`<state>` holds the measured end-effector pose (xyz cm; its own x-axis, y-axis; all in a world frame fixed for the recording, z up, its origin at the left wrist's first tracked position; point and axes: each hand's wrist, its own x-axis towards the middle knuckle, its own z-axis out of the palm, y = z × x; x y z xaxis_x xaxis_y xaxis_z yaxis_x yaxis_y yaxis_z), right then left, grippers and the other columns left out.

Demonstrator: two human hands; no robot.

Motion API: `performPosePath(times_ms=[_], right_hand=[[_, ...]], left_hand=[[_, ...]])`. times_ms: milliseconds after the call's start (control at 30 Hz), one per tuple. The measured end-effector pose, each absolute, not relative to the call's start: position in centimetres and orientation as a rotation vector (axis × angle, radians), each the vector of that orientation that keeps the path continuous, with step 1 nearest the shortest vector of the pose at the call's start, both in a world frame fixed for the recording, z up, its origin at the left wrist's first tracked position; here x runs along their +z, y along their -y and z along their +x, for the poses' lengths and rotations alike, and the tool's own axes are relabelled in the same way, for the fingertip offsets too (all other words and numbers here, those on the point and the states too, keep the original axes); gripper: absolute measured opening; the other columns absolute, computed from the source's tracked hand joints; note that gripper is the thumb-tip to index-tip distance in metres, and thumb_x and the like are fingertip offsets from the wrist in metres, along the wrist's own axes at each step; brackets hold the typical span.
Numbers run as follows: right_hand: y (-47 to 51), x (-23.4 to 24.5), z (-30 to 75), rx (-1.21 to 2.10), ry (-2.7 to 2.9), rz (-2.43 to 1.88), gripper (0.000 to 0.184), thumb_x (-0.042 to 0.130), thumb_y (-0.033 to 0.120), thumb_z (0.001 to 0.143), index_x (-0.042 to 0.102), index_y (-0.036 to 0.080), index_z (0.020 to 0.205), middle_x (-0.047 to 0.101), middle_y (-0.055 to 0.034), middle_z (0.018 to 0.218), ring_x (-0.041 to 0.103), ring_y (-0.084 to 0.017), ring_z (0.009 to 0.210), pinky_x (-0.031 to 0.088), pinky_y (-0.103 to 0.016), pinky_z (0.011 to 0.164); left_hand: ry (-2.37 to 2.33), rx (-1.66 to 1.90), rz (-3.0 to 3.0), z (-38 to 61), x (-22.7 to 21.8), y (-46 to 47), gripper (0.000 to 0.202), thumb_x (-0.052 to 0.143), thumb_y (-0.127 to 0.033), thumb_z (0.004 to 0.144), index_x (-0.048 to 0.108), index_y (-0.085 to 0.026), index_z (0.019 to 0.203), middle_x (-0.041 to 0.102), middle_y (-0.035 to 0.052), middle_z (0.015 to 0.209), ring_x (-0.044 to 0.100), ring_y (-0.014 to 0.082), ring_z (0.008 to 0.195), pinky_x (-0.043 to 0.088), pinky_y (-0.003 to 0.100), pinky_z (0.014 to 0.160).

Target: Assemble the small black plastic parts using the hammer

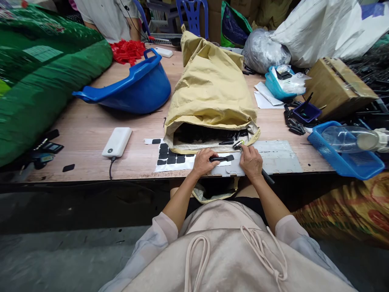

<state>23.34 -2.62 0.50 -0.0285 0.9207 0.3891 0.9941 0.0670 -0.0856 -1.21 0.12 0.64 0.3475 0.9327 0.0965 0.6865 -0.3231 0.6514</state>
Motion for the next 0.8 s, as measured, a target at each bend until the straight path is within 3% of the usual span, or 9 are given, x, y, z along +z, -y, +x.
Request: performPosePath(times_ms=[133,267,400,500,600,700,800], right_hand=[[2.6,0.6,23.2,-0.301,2.023,-1.932,0.039,0.045,0.020,0.100,0.065,0.017,0.133,0.063,-0.0119,0.103,0.051,-0.025,0.092,0.037,-0.034,0.075],[2.6,0.6,23.1,-0.309,2.024,-1.944,0.038,0.045,0.019,0.100,0.066,0.016,0.132,0.064,-0.0118,0.104,0.051,-0.025,0.092,0.036,-0.034,0.075],[2.6,0.6,23.0,-0.304,2.028,-1.951,0.038,0.045,0.019,0.100,0.066,0.016,0.132,0.064,-0.0122,0.106,0.052,-0.025,0.092,0.036,-0.034,0.075],[2.6,0.6,23.0,-0.294,2.029,-1.948,0.039,0.044,0.019,0.100,0.065,0.016,0.133,0.064,-0.0120,0.106,0.051,-0.025,0.093,0.036,-0.034,0.076],[2.6,0.6,23.0,-0.287,2.032,-1.943,0.039,0.045,0.018,0.100,0.064,0.016,0.134,0.064,-0.0118,0.105,0.051,-0.024,0.093,0.036,-0.035,0.076],[2.5,0.5,23.0,-0.283,2.023,-1.950,0.039,0.046,0.019,0.099,0.065,0.016,0.133,0.064,-0.0120,0.105,0.051,-0.024,0.092,0.036,-0.035,0.075],[2.4,0.5,22.9,-0.271,2.015,-1.952,0.039,0.046,0.019,0.099,0.066,0.016,0.133,0.064,-0.0123,0.105,0.051,-0.025,0.093,0.037,-0.035,0.075]], left_hand=[[-1.330,0.652,2.134,-1.7,1.0,1.0,0.017,0.081,-0.031,0.084,0.077,-0.024,0.099,0.070,0.0042,0.100,0.060,0.0265,0.103,0.046,0.043,0.096],[-1.157,0.673,2.234,-2.5,1.0,4.4,0.017,0.082,-0.032,0.084,0.078,-0.026,0.100,0.068,0.0067,0.124,0.059,0.0287,0.117,0.043,0.047,0.106],[-1.127,0.613,2.419,-2.5,-0.1,8.5,0.020,0.085,-0.026,0.080,0.079,-0.025,0.099,0.054,0.0101,0.153,0.047,0.0361,0.140,0.037,0.054,0.116],[-1.191,0.570,2.512,-1.9,-0.8,10.3,0.023,0.087,-0.024,0.077,0.079,-0.024,0.099,0.045,0.0118,0.163,0.038,0.0409,0.149,0.032,0.060,0.120],[-1.220,0.631,2.492,-1.3,-0.5,10.2,0.026,0.087,-0.031,0.079,0.077,-0.023,0.102,0.052,0.0130,0.157,0.043,0.0399,0.146,0.035,0.059,0.118],[-1.328,0.766,2.379,-1.2,0.6,7.6,0.017,0.076,-0.033,0.090,0.074,-0.023,0.104,0.070,0.0103,0.130,0.058,0.0317,0.126,0.044,0.050,0.108],[-1.568,0.848,2.244,-1.4,1.9,3.1,0.016,0.063,-0.034,0.098,0.072,-0.021,0.104,0.073,0.0101,0.109,0.063,0.0291,0.108,0.048,0.045,0.100]])
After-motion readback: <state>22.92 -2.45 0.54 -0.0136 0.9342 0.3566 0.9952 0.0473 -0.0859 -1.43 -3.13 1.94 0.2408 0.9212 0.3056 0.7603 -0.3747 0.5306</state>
